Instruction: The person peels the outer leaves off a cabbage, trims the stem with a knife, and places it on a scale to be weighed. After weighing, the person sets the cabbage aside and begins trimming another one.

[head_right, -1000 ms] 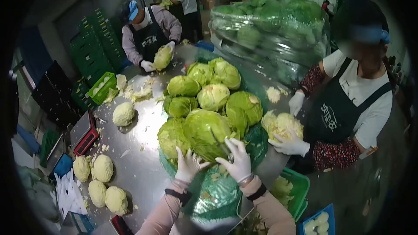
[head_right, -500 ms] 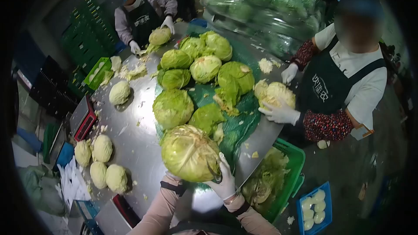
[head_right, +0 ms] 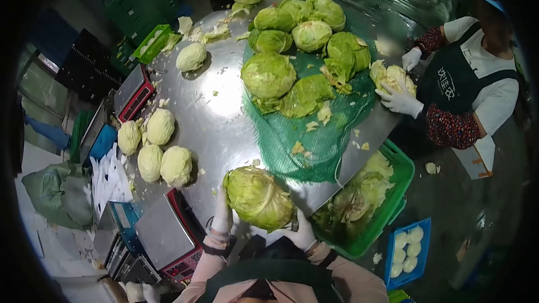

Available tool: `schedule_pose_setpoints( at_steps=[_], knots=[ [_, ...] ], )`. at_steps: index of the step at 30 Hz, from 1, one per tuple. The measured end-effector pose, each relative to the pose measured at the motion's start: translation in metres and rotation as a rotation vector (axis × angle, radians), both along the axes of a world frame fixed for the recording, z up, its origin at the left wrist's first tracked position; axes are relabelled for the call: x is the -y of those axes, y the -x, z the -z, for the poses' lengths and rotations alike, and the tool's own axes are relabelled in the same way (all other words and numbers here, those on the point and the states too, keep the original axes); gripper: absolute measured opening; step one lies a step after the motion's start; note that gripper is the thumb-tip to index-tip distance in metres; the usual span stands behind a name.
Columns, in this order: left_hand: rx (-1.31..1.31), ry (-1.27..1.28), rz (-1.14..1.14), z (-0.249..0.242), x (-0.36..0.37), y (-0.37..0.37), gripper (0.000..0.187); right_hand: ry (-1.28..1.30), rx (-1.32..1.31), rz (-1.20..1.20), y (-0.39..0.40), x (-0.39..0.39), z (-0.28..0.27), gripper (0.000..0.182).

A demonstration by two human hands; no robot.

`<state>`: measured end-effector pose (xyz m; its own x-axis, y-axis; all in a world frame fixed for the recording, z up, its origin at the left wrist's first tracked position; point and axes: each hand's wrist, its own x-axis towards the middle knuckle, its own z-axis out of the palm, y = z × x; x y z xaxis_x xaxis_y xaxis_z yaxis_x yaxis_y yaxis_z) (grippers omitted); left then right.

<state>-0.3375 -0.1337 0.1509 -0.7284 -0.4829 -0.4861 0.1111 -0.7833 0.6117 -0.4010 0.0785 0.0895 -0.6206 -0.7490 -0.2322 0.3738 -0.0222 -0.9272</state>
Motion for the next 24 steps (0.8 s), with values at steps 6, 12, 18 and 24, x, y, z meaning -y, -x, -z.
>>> schedule_pose_setpoints(
  at_steps=[6, 12, 18, 24],
  knots=[
    [0.394, 1.414, 0.305, -0.032, -0.028, -0.027, 0.095, -0.382, -0.185, -0.178, 0.006, -0.026, -0.023, 0.057],
    [0.299, 1.212, 0.199, -0.026, -0.021, -0.055, 0.100, -0.704, -0.508, -0.190, 0.017, -0.035, -0.058, 0.049],
    [0.390, 1.349, 0.219, -0.029, -0.037, -0.053, 0.103, -0.376, -0.893, -0.064, 0.004, -0.022, -0.083, 0.033],
    [0.434, 1.437, 0.229, -0.027, -0.053, -0.051, 0.105, -0.531, -0.723, -0.321, 0.001, -0.024, -0.083, 0.019]
  ],
)
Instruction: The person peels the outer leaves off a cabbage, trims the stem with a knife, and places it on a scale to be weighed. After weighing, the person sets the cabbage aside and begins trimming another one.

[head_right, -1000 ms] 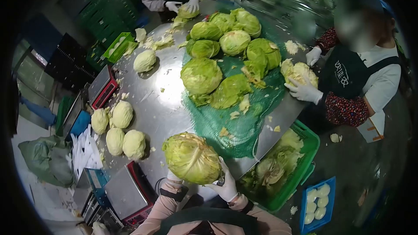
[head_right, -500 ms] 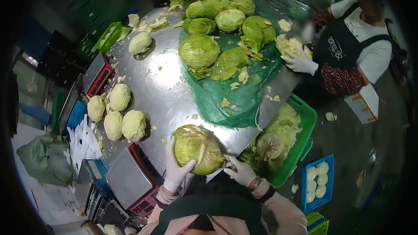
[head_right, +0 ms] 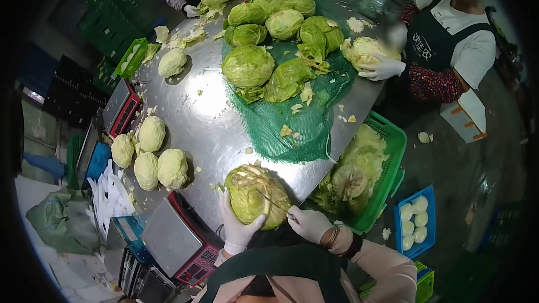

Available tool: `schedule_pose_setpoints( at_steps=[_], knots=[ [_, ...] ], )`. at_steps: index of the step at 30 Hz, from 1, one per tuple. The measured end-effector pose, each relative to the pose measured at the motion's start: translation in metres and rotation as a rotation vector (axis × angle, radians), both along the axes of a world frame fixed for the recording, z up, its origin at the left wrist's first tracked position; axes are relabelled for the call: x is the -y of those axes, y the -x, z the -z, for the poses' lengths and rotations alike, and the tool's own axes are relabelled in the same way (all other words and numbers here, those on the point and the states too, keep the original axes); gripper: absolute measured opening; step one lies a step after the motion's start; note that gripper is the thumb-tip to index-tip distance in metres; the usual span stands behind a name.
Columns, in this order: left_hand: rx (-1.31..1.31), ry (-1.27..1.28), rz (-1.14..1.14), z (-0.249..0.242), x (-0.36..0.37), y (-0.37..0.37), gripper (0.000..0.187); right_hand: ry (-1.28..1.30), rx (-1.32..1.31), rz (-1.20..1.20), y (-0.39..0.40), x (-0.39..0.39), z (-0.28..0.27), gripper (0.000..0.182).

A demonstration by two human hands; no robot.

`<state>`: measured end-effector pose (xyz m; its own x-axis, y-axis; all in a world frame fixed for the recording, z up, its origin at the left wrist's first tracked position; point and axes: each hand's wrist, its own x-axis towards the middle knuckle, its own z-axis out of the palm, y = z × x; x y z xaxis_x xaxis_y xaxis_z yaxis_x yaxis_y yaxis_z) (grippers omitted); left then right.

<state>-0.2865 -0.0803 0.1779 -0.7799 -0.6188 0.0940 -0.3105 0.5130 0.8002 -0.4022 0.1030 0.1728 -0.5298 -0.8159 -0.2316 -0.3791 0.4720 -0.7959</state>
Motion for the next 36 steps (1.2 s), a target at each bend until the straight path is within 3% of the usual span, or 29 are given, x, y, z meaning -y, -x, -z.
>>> schedule_pose_setpoints(
  at_steps=[10, 16, 19, 22, 23, 26, 30, 33, 35, 36],
  knots=[
    [0.007, 0.146, 0.072, 0.001, -0.007, -0.004, 0.106, -0.300, -0.049, -0.170, 0.012, -0.005, 0.014, 0.022],
    [0.082, 0.010, 0.078, -0.011, 0.050, 0.021, 0.098, -0.245, -0.332, -0.182, 0.039, 0.037, 0.058, 0.025],
    [0.110, -0.073, 0.090, -0.001, 0.079, 0.039, 0.095, -0.155, -0.319, -0.130, 0.047, 0.052, 0.066, 0.025],
    [0.093, -0.137, 0.076, -0.014, 0.072, 0.047, 0.094, -0.238, -0.239, -0.129, 0.045, 0.053, 0.047, 0.023],
    [0.155, 0.016, 0.074, -0.018, 0.056, 0.042, 0.096, -0.231, -0.207, -0.137, 0.044, 0.041, 0.056, 0.023],
    [0.120, 0.235, 0.103, -0.022, 0.017, 0.036, 0.100, -0.373, -0.011, -0.168, 0.037, 0.017, 0.018, 0.025],
    [0.146, 0.179, 0.101, -0.020, 0.049, 0.050, 0.097, -0.297, -0.111, -0.121, 0.040, 0.033, 0.042, 0.025],
    [0.204, 0.013, 0.130, -0.011, 0.109, 0.070, 0.089, -0.096, -0.193, -0.009, 0.049, 0.071, 0.074, 0.021],
    [0.210, -0.582, 0.134, -0.016, 0.137, 0.085, 0.080, -0.054, -0.215, 0.037, 0.054, 0.090, 0.095, 0.025],
    [0.206, -0.568, 0.141, -0.015, 0.144, 0.086, 0.080, -0.041, -0.222, 0.045, 0.058, 0.095, 0.097, 0.025]
  ],
)
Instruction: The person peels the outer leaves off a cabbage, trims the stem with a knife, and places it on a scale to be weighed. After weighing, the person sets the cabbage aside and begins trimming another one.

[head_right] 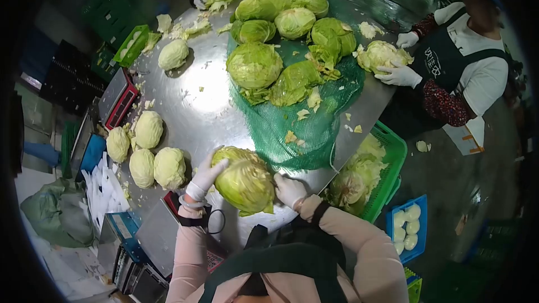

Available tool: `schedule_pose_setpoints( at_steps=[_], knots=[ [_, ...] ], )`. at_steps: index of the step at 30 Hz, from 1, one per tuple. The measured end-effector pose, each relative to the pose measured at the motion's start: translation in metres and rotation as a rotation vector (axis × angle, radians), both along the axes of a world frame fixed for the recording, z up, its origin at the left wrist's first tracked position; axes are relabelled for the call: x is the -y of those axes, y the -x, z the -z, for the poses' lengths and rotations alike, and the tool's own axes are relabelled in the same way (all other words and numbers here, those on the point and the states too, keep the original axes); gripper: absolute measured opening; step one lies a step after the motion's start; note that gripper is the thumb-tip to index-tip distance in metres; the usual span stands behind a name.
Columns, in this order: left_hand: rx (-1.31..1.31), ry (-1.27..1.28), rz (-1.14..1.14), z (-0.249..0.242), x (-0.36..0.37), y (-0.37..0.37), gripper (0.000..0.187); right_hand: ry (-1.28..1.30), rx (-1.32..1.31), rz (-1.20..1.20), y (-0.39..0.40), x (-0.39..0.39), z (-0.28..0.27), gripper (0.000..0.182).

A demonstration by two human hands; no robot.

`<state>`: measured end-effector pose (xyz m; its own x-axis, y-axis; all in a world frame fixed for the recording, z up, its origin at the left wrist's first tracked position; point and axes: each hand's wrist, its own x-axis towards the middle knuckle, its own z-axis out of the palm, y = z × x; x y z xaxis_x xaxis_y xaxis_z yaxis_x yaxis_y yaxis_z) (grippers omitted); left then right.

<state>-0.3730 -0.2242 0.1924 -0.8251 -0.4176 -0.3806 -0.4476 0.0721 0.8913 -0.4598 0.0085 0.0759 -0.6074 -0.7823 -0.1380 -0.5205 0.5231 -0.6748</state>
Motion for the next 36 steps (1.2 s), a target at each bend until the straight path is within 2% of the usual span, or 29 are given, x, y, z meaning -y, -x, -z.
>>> schedule_pose_setpoints(
  at_steps=[2, 3, 4, 6, 7, 9, 10, 12, 14, 15, 16, 18, 19, 20, 23, 25, 30, 32, 33, 35, 36],
  knots=[
    [0.051, 0.018, 0.006, 0.010, 0.009, 0.005, 0.076, -0.062, 0.013, -0.047, 0.006, 0.005, 0.004, 0.023],
    [0.034, 0.156, 0.016, 0.026, 0.006, 0.001, 0.079, -0.075, -0.004, -0.045, 0.006, 0.000, 0.012, 0.028],
    [0.033, 0.163, 0.025, 0.018, -0.010, -0.002, 0.079, -0.068, -0.004, -0.036, 0.005, -0.007, 0.008, 0.028],
    [0.021, 0.544, 0.015, -0.008, -0.058, 0.001, 0.084, -0.198, 0.045, -0.024, 0.003, -0.026, -0.013, 0.035],
    [0.029, 0.539, 0.019, -0.010, -0.068, 0.003, 0.084, -0.216, 0.086, -0.030, 0.003, -0.036, -0.018, 0.038],
    [0.015, 0.782, 0.099, -0.010, -0.082, 0.006, 0.088, -0.208, 0.084, 0.002, 0.001, -0.040, -0.008, 0.038],
    [0.019, 0.778, 0.099, -0.009, -0.077, 0.008, 0.088, -0.190, 0.077, 0.034, -0.001, -0.040, -0.003, 0.039],
    [0.117, 0.545, 0.101, -0.011, -0.045, 0.023, 0.087, -0.109, 0.027, 0.055, -0.002, -0.027, 0.011, 0.034],
    [0.110, 0.206, 0.099, -0.004, -0.004, 0.033, 0.078, 0.013, -0.037, 0.057, -0.001, -0.005, 0.040, 0.027],
    [0.056, 0.165, 0.046, -0.004, 0.005, 0.032, 0.076, 0.026, -0.056, 0.078, -0.001, 0.005, 0.031, 0.020],
    [0.001, 0.125, -0.003, -0.003, 0.010, 0.033, 0.075, 0.005, 0.020, 0.098, 0.000, 0.012, 0.022, 0.022],
    [-0.055, 0.494, -0.068, -0.007, -0.005, 0.019, 0.079, -0.043, -0.018, 0.091, 0.000, 0.014, 0.014, 0.021],
    [-0.110, 0.608, -0.026, -0.004, -0.027, 0.015, 0.083, -0.015, -0.016, 0.084, -0.001, 0.012, 0.014, 0.019],
    [-0.105, 0.895, -0.060, -0.001, -0.046, 0.013, 0.083, -0.012, -0.005, 0.086, -0.001, 0.010, 0.014, 0.019],
    [-0.100, 0.852, -0.080, 0.004, -0.045, 0.011, 0.077, 0.004, 0.057, 0.030, 0.004, 0.006, 0.005, 0.018],
    [-0.150, 0.728, 0.067, 0.000, -0.020, 0.014, 0.072, 0.043, 0.115, -0.050, 0.014, 0.008, 0.010, 0.018],
    [-0.181, 0.571, 0.128, 0.009, 0.011, 0.013, 0.067, 0.073, 0.296, -0.225, 0.069, 0.003, 0.015, 0.019],
    [-0.170, 0.444, 0.085, 0.009, 0.011, 0.017, 0.066, 0.091, 0.382, -0.229, 0.077, 0.001, 0.020, 0.023],
    [-0.188, 0.468, 0.068, 0.012, 0.011, 0.019, 0.065, 0.089, 0.389, -0.224, 0.072, 0.002, 0.019, 0.023],
    [-0.184, 0.461, 0.058, 0.016, 0.013, 0.019, 0.065, 0.186, 0.332, -0.061, 0.058, 0.013, 0.006, 0.031],
    [-0.178, 0.454, 0.040, 0.017, 0.014, 0.019, 0.065, 0.176, 0.289, 0.009, 0.049, 0.020, -0.015, 0.040]
  ],
)
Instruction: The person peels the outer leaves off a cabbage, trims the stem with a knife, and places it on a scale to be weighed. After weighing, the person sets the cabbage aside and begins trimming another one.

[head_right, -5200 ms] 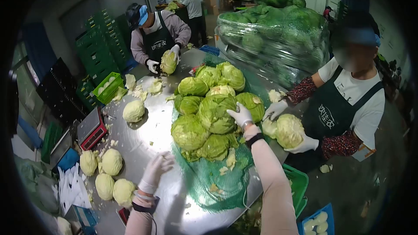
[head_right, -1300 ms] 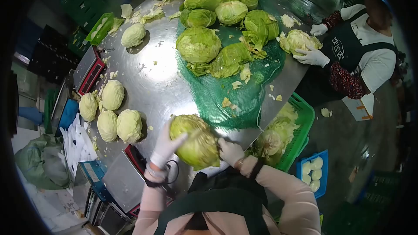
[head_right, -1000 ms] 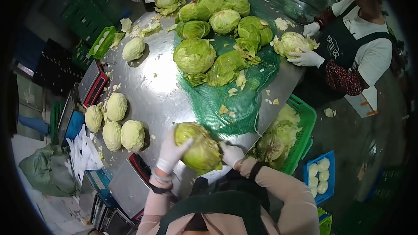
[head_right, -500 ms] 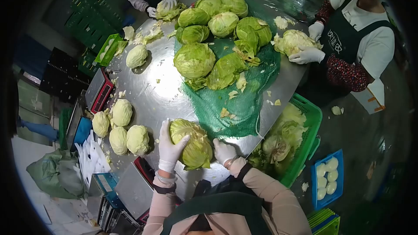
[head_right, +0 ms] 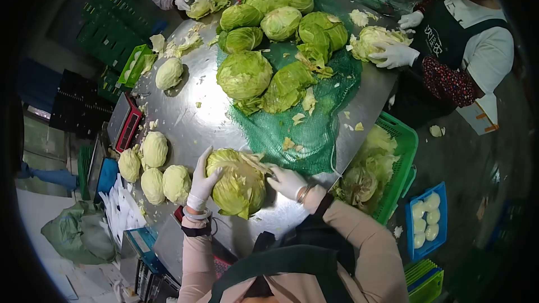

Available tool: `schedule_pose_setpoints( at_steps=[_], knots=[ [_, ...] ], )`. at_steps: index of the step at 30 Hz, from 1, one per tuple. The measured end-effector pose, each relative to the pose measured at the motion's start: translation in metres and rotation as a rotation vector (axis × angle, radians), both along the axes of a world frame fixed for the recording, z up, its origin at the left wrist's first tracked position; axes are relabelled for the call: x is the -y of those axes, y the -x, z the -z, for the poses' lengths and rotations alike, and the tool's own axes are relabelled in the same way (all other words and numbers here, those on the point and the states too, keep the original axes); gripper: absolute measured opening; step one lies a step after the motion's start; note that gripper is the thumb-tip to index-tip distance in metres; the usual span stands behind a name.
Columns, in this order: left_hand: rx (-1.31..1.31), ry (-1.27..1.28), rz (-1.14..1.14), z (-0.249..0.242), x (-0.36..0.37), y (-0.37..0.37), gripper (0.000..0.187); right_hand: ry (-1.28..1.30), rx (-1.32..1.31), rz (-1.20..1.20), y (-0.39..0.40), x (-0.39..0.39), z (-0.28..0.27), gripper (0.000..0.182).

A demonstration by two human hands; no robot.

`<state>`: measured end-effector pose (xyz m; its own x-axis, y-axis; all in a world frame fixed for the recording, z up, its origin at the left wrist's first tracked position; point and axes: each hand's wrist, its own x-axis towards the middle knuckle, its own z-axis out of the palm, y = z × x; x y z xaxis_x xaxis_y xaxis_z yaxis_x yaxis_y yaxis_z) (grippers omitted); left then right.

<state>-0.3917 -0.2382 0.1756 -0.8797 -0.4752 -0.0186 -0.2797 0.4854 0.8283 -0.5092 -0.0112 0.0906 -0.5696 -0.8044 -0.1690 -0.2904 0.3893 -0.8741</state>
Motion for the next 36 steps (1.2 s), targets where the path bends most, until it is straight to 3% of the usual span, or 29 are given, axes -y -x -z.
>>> schedule_pose_setpoints(
  at_steps=[2, 3, 5, 7, 10, 11, 12, 13, 14, 15, 18, 19, 21, 23, 24, 26, 27, 29, 32, 36],
  knots=[
    [-0.008, -0.013, -0.011, -0.001, -0.002, -0.001, 0.065, 0.227, -0.223, 0.238, -0.015, 0.018, -0.009, 0.041],
    [-0.018, -0.029, -0.019, -0.002, -0.006, -0.004, 0.065, 0.225, -0.213, 0.240, -0.018, 0.027, -0.010, 0.041],
    [-0.016, -0.012, -0.020, -0.008, -0.013, -0.011, 0.066, 0.173, -0.070, 0.260, -0.007, 0.044, -0.014, 0.037],
    [-0.029, 0.007, -0.042, -0.007, -0.019, -0.026, 0.066, 0.151, 0.115, 0.425, 0.012, 0.058, 0.009, 0.025],
    [-0.109, -0.131, -0.106, -0.005, -0.028, -0.060, 0.073, 0.139, 0.159, 0.542, 0.067, 0.057, 0.078, 0.023],
    [-0.175, -0.245, -0.183, -0.012, -0.040, -0.067, 0.077, 0.012, -0.148, 0.440, 0.085, 0.042, 0.067, 0.029],
    [-0.240, -0.361, -0.260, -0.015, -0.049, -0.076, 0.080, -0.111, 0.068, 0.430, 0.096, 0.031, 0.060, 0.035],
    [-0.297, -0.472, -0.292, -0.004, -0.052, -0.090, 0.085, -0.180, 0.044, 0.426, 0.103, 0.022, 0.054, 0.046],
    [-0.287, -0.521, -0.362, 0.002, -0.063, -0.100, 0.091, -0.170, -0.043, 0.373, 0.108, 0.010, 0.049, 0.070],
    [-0.274, -0.585, -0.409, 0.010, -0.076, -0.110, 0.091, -0.101, -0.376, 0.425, 0.099, 0.000, 0.021, 0.078],
    [-0.239, -0.637, -0.432, 0.059, -0.116, -0.141, 0.084, 0.105, -0.421, 0.399, 0.077, -0.025, -0.023, 0.046],
    [-0.165, -0.741, -0.518, 0.065, -0.127, -0.142, 0.084, 0.100, -0.429, 0.376, 0.064, -0.033, -0.025, 0.046],
    [-0.098, -0.865, -0.606, 0.077, -0.139, -0.141, 0.085, 0.000, -0.401, 0.089, 0.040, -0.055, -0.029, 0.034],
    [-0.203, -0.605, -0.478, 0.089, -0.136, -0.125, 0.088, -0.008, -0.206, 0.034, 0.014, -0.064, -0.046, 0.036],
    [-0.216, -0.618, -0.490, 0.087, -0.134, -0.115, 0.088, -0.074, -0.166, 0.012, 0.002, -0.067, -0.051, 0.042],
    [-0.097, -0.439, -0.365, 0.081, -0.124, -0.098, 0.093, 0.090, -0.466, -0.039, -0.018, -0.065, -0.041, 0.053],
    [-0.085, -0.481, -0.356, 0.085, -0.120, -0.096, 0.092, 0.087, -0.478, -0.040, -0.029, -0.058, -0.046, 0.053],
    [-0.096, -0.444, -0.340, 0.080, -0.126, -0.095, 0.093, -0.189, -0.504, -0.028, -0.047, -0.048, -0.054, 0.061],
    [-0.110, -0.395, -0.354, 0.084, -0.135, -0.099, 0.095, -0.160, -0.588, -0.044, -0.047, -0.045, -0.045, 0.064],
    [-0.171, -0.453, -0.398, 0.098, -0.143, -0.107, 0.097, -0.185, -0.662, -0.070, -0.027, -0.042, -0.037, 0.048]
  ],
)
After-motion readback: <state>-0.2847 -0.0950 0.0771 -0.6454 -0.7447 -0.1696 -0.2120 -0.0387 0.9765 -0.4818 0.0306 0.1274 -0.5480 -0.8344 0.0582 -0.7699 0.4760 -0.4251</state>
